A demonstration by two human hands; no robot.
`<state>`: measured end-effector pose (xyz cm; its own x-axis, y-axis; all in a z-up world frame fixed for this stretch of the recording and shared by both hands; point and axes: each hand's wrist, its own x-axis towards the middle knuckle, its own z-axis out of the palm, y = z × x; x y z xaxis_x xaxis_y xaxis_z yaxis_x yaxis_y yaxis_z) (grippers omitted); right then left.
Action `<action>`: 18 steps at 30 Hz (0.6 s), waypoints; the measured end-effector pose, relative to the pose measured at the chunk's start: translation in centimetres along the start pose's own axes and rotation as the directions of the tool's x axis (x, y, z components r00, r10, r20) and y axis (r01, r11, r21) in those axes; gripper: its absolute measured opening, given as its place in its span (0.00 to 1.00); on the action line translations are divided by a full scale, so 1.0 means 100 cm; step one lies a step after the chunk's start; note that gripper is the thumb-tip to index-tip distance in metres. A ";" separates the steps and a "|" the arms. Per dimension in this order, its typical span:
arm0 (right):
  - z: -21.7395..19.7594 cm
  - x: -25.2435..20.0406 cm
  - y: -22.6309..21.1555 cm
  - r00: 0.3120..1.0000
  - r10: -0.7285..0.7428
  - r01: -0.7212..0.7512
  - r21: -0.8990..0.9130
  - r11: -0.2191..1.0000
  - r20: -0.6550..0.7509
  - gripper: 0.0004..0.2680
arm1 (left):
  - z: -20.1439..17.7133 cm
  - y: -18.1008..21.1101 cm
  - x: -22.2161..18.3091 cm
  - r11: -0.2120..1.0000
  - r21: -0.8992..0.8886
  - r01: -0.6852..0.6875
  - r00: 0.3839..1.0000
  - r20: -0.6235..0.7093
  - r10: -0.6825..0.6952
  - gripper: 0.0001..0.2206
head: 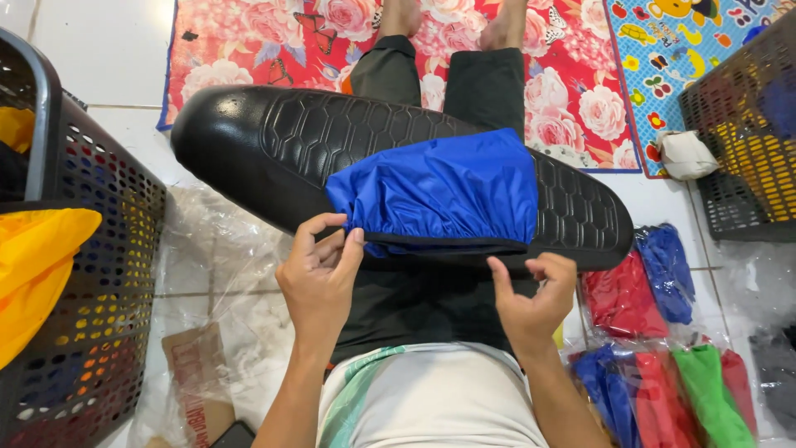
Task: Fitting a blue cover onto a seat mold to wipe it clean with a sponge before removing and packaging it in a plastic bag.
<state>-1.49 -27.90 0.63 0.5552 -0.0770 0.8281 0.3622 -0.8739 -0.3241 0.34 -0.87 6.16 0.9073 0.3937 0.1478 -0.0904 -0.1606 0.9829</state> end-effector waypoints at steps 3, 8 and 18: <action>0.004 0.013 0.013 0.972 0.211 -0.209 -0.028 0.977 0.100 0.21 | 0.001 -0.001 0.002 0.999 -0.030 0.031 0.999 0.008 -0.031 0.10; 0.005 0.013 0.044 0.909 0.333 -0.325 -0.076 0.943 0.248 0.18 | 0.000 -0.017 0.018 0.997 -0.072 0.009 1.000 -0.028 -0.011 0.07; -0.012 0.045 0.067 0.959 0.245 -0.247 -0.007 0.969 0.144 0.12 | 0.014 0.005 0.032 0.959 0.083 -0.269 0.963 0.014 0.269 0.08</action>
<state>2.57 -34.73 2.75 0.7292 -0.2189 0.6484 0.2089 -0.8310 -0.5155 3.75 -1.00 6.94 0.8552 0.3231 0.4053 -0.2972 -0.3349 0.8942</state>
